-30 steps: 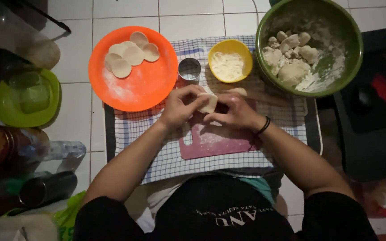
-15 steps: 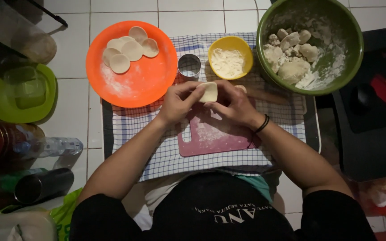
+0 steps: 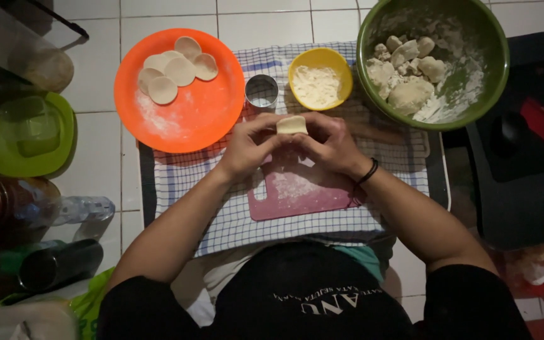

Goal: Manually shaping dumplings by placing filling on dough circles and pleating the edges to seal them.

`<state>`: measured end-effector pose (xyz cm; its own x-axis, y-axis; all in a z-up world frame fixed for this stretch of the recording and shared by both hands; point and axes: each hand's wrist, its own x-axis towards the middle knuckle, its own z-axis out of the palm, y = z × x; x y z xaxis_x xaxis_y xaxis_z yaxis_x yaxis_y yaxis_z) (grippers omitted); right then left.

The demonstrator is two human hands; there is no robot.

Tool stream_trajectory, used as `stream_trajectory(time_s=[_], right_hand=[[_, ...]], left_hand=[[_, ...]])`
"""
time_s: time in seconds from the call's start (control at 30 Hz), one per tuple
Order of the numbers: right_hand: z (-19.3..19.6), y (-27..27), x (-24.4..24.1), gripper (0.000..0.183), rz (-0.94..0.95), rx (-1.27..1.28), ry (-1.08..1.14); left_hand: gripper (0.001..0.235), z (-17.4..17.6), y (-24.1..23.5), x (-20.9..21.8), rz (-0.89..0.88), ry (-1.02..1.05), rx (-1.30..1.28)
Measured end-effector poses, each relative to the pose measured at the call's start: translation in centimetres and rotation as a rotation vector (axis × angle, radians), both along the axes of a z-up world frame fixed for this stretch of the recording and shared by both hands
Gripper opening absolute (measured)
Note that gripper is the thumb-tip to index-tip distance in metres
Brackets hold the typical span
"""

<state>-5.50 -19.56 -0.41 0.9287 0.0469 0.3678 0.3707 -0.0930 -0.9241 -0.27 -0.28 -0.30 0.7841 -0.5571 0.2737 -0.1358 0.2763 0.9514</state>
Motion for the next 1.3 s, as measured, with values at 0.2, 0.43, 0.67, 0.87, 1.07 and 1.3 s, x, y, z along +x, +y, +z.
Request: stream_trajectory(time_s=[0.2, 0.43, 0.67, 0.87, 1.07, 1.3], right_hand=[[-0.7, -0.5, 0.2, 0.018, -0.049, -0.092, -0.015], [-0.2, -0.3, 0.3, 0.008, -0.081, -0.097, -0.004], [0.1, 0.0, 0.0, 0.016, -0.093, -0.116, 0.010], [1.4, 0.6, -0.4, 0.016, -0.098, -0.149, 0.004], [0.5, 0.2, -0.4, 0.014, -0.106, -0.166, -0.028], [0.5, -0.1, -0.3, 0.010, -0.065, -0.117, 0.054]], left_hand=[[0.022, 0.7, 0.4, 0.1, 0.022, 0.000, 0.016], [0.016, 0.4, 0.3, -0.1, 0.042, -0.046, 0.028], [0.014, 0.4, 0.2, 0.0, 0.070, -0.117, 0.050], [0.009, 0.1, 0.0, 0.0, 0.111, -0.103, 0.045], [0.006, 1.5, -0.2, -0.5, 0.114, -0.143, 0.016], [0.009, 0.2, -0.5, -0.5, 0.138, -0.139, 0.010]])
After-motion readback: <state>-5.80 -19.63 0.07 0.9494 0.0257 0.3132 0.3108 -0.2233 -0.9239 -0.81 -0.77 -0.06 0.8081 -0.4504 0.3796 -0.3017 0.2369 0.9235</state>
